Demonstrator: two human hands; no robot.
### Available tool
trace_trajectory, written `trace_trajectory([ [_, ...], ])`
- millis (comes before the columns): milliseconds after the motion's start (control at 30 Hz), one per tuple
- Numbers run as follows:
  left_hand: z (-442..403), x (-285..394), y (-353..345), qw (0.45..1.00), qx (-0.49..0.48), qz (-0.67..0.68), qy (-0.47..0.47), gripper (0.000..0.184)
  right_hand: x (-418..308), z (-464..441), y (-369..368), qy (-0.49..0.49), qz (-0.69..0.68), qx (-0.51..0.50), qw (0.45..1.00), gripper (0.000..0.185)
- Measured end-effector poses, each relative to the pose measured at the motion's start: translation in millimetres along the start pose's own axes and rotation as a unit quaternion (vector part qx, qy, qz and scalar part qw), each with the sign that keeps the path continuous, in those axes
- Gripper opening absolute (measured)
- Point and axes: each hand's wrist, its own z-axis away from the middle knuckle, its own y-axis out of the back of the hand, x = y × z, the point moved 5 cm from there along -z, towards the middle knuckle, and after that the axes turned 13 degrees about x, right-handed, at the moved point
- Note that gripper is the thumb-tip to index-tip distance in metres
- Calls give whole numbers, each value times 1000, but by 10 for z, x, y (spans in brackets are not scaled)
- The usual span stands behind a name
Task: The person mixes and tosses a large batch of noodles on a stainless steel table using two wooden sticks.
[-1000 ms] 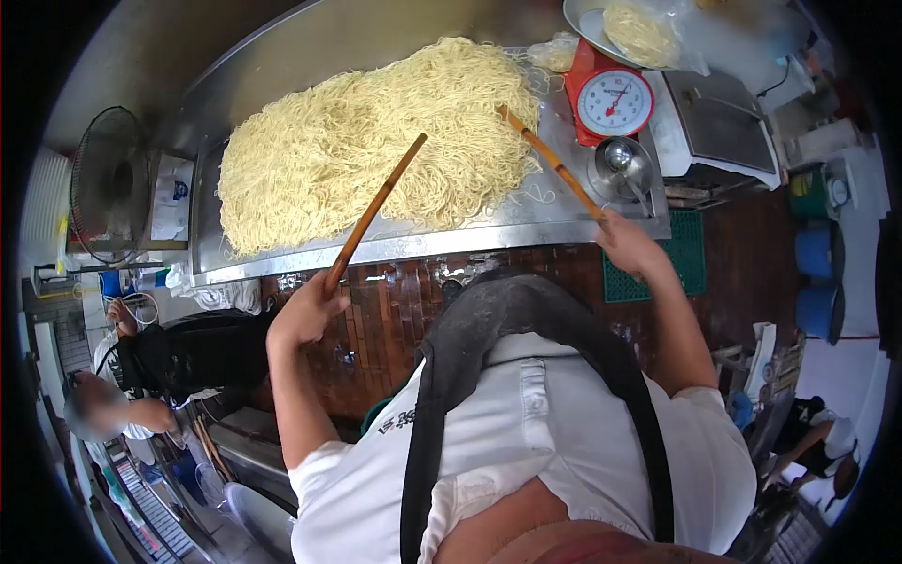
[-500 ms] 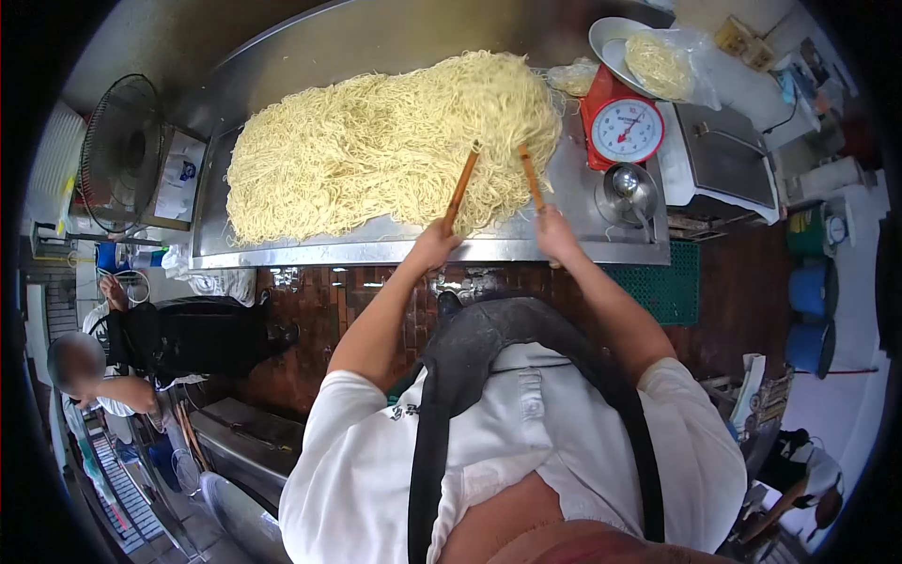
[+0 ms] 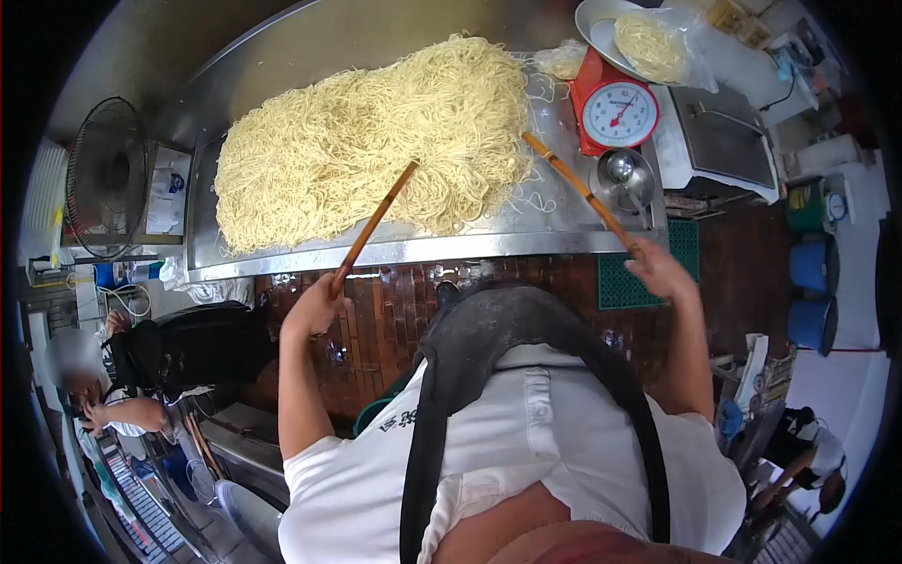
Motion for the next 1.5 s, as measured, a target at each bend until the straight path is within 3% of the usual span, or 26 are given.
trace_trajectory([
  [33,-40,155,-144,999,-10,-18,29,49,171,14,-291,1,10,-8,1000,40],
  [67,-275,248,-424,990,46,-89,-96,51,251,-161,-662,1,-23,-3,1000,43],
  [100,-585,408,-675,996,-14,-83,20,50,251,-428,-1033,1,-57,1,998,45],
  [133,-854,593,-894,996,32,-31,-83,49,199,-699,-1313,-11,-80,-2,997,46],
  [167,-1057,863,-1001,992,46,-12,-116,50,150,-887,-1451,-22,-103,-3,994,47],
  [200,-1082,1224,-920,997,5,-29,-66,49,114,-897,-1369,-9,-109,34,993,45],
  [267,-980,1341,-826,994,-15,-27,-109,44,60,-737,-1016,15,-114,93,989,41],
  [333,-942,1183,-818,991,-19,22,-129,41,21,-378,-499,46,-102,81,990,43],
  [400,-842,922,-997,990,-35,78,-113,40,127,-80,-155,-42,-78,16,996,42],
  [533,-445,641,-632,993,-103,60,-15,49,28,286,435,-99,82,-26,991,37],
  [567,-336,469,-510,991,-111,80,3,52,37,399,554,-64,95,-4,993,38],
  [633,146,617,70,984,-136,69,94,55,-250,609,882,-82,109,-19,991,37],
  [667,323,573,284,986,-116,73,96,51,-417,662,999,-83,112,-34,990,37],
  [767,820,393,773,987,-39,107,110,44,-749,694,1016,-63,120,-79,988,36],
  [867,1065,-8,929,991,-14,-8,133,41,-695,392,451,28,92,-125,987,37],
  [967,802,-249,385,995,20,-93,1,43,-602,-229,-704,54,34,-164,984,39],
  [1033,279,-400,-283,998,43,-23,33,45,-638,-713,-1679,82,-4,-42,996,33],
  [1067,7,-398,-569,997,65,44,-13,46,-963,-922,-1876,37,-47,-66,996,31],
  [1100,-246,-359,-797,998,55,41,13,46,-1052,-1200,-2215,46,-99,-9,994,30],
  [1167,-170,290,-790,980,25,177,89,33,-1684,-1435,-2089,31,-178,-83,980,34],
  [1267,232,390,-886,947,13,298,118,31,-2247,-1177,-1488,127,-217,-13,968,34],
  [1333,416,142,-1265,923,48,359,132,31,-2130,-1037,-1378,92,-200,-16,975,37],
  [1400,307,-290,-1792,936,127,325,34,37,-1868,-979,-1409,38,-185,-41,981,40],
  [1433,336,-259,-1778,949,84,281,113,40,-1657,-999,-1530,-1,-181,-52,982,42],
  [1467,285,-213,-1695,945,65,298,121,42,-1464,-1018,-1570,-41,-176,-61,982,43],
  [1500,289,-165,-1660,938,43,317,134,43,-1351,-945,-1472,-9,-169,-38,985,42],
])
